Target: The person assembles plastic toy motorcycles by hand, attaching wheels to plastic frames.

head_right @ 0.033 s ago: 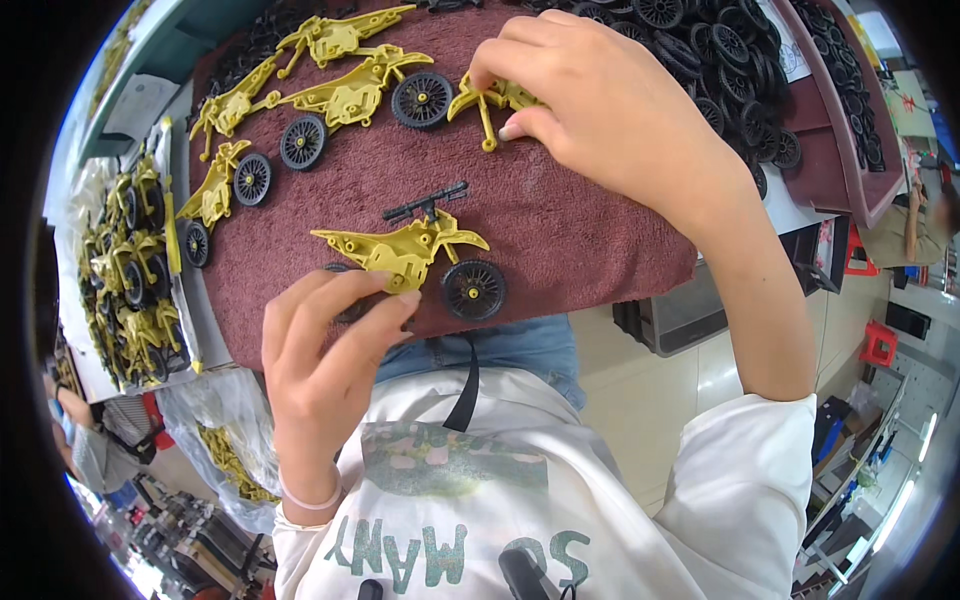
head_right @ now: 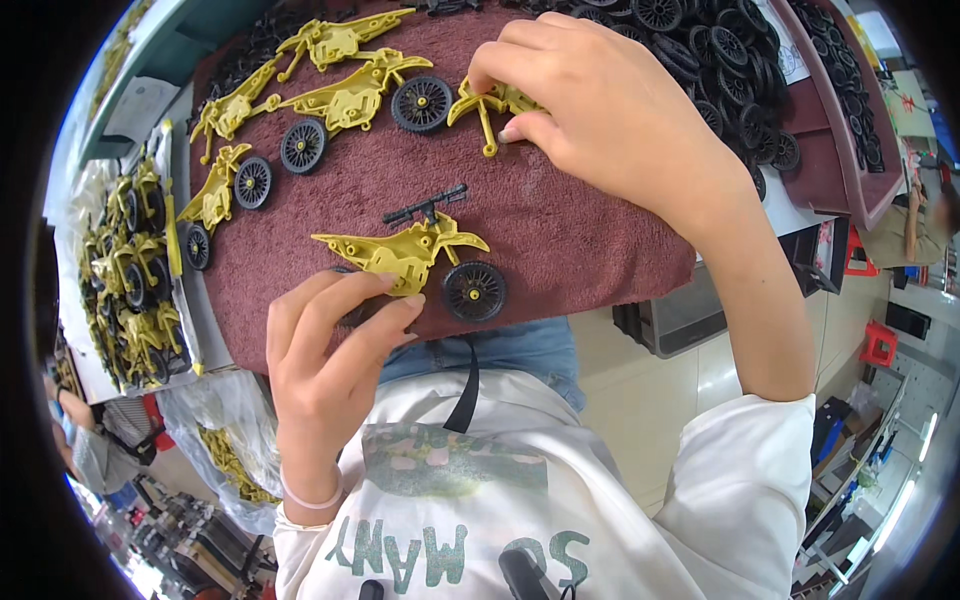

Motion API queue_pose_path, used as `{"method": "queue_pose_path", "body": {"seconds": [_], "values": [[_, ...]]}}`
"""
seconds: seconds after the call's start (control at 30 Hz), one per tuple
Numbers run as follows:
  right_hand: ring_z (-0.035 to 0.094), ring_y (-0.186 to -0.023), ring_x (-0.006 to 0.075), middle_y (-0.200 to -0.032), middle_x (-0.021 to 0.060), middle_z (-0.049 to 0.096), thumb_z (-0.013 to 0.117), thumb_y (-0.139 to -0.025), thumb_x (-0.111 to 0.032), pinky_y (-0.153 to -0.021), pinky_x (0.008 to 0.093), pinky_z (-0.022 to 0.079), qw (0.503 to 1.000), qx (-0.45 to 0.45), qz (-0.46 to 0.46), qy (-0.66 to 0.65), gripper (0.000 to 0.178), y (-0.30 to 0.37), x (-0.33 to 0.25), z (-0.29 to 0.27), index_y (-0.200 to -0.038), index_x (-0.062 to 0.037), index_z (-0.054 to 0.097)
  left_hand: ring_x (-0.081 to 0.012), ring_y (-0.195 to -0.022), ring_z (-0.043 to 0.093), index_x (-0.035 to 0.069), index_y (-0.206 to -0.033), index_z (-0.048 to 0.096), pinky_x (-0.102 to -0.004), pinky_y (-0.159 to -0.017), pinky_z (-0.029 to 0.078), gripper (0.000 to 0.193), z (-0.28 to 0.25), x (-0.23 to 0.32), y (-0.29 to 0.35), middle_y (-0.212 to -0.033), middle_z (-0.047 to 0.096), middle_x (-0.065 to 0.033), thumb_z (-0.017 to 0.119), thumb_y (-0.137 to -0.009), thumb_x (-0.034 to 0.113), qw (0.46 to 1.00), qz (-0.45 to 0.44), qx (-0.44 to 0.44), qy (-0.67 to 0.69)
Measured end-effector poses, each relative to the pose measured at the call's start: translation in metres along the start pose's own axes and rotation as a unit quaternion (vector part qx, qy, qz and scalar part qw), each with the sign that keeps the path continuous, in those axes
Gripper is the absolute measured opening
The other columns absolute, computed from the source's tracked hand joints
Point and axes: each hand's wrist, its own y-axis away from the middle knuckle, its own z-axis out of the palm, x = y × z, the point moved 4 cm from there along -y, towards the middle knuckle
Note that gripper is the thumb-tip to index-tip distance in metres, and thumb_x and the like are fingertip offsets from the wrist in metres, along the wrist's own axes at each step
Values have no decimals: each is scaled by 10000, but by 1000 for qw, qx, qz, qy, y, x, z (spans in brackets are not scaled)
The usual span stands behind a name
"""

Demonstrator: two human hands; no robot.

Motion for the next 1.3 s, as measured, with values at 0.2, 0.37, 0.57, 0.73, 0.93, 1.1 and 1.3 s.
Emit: {"method": "queue_pose_path", "body": {"seconds": [0.2, 0.37, 0.57, 0.73, 0.93, 1.1, 1.3], "values": [[673, -1013, 185, -1148, 80, 673, 639, -789, 86, -858, 297, 520, 990, 133, -18, -46, 478, 7, -10, -35, -1242, -69, 633, -182, -956, 600, 163, -964, 720, -337, -801, 449, 267, 8, -1, 1, -1062, 637, 11, 718, -698, 164, 1000, -7, -6, -11], [673, -981, 235, -1171, 168, 591, 652, -779, 131, -851, 329, 573, 939, 251, 3, -233, 421, 29, -28, -39, -1176, 7, 590, -184, -947, 599, 171, -961, 716, -336, -795, 443, 270, 11, -1, 3, -1051, 634, 15, 730, -691, 186, 1000, -11, 10, -6], [657, -910, 224, -1108, 149, 521, 740, -732, 115, -823, 328, 595, 831, 279, 69, -476, 449, 39, -52, 2, -1106, -6, 524, -280, -969, 610, 111, -991, 739, -369, -826, 499, 334, -10, -12, 6, -1111, 639, -108, 799, -671, 34, 986, -57, 45, 151], [623, -1004, 153, -1158, 131, 504, 728, -762, 167, -859, 264, 572, 752, 251, 126, -597, 420, 36, -77, 37, -1114, 47, 532, -328, -1062, 621, 71, -1078, 713, -414, -890, 525, 397, -28, -15, -8, -1163, 635, -145, 815, -704, 155, 985, -71, 102, 121], [629, -989, 166, -1154, 125, 532, 768, -759, 105, -815, 263, 564, 717, 248, 177, -627, 415, 36, -91, 49, -1113, 8, 574, -262, -1017, 673, 21, -1072, 692, -398, -903, 536, 370, -12, -20, -18, -1080, 667, -116, 746, -728, 144, 1000, 4, 9, 21], [619, -846, 268, -1004, 127, 634, 837, -683, -38, -719, 321, 520, 914, 218, 118, -322, 361, 32, -89, 33, -1002, -35, 668, -284, -1055, 657, 9, -1093, 676, -403, -918, 531, 379, -13, -26, -18, -1105, 663, -114, 723, -734, 122, 998, 2, -49, 48], [597, -822, 252, -1025, 91, 627, 848, -657, -85, -704, 345, 485, 940, 237, 116, -216, 348, 37, -92, 42, -957, -46, 677, -293, -1092, 628, 12, -1102, 673, -412, -930, 521, 407, -6, -30, -21, -1129, 643, -100, 738, -709, 93, 994, -33, -56, 89]]}}
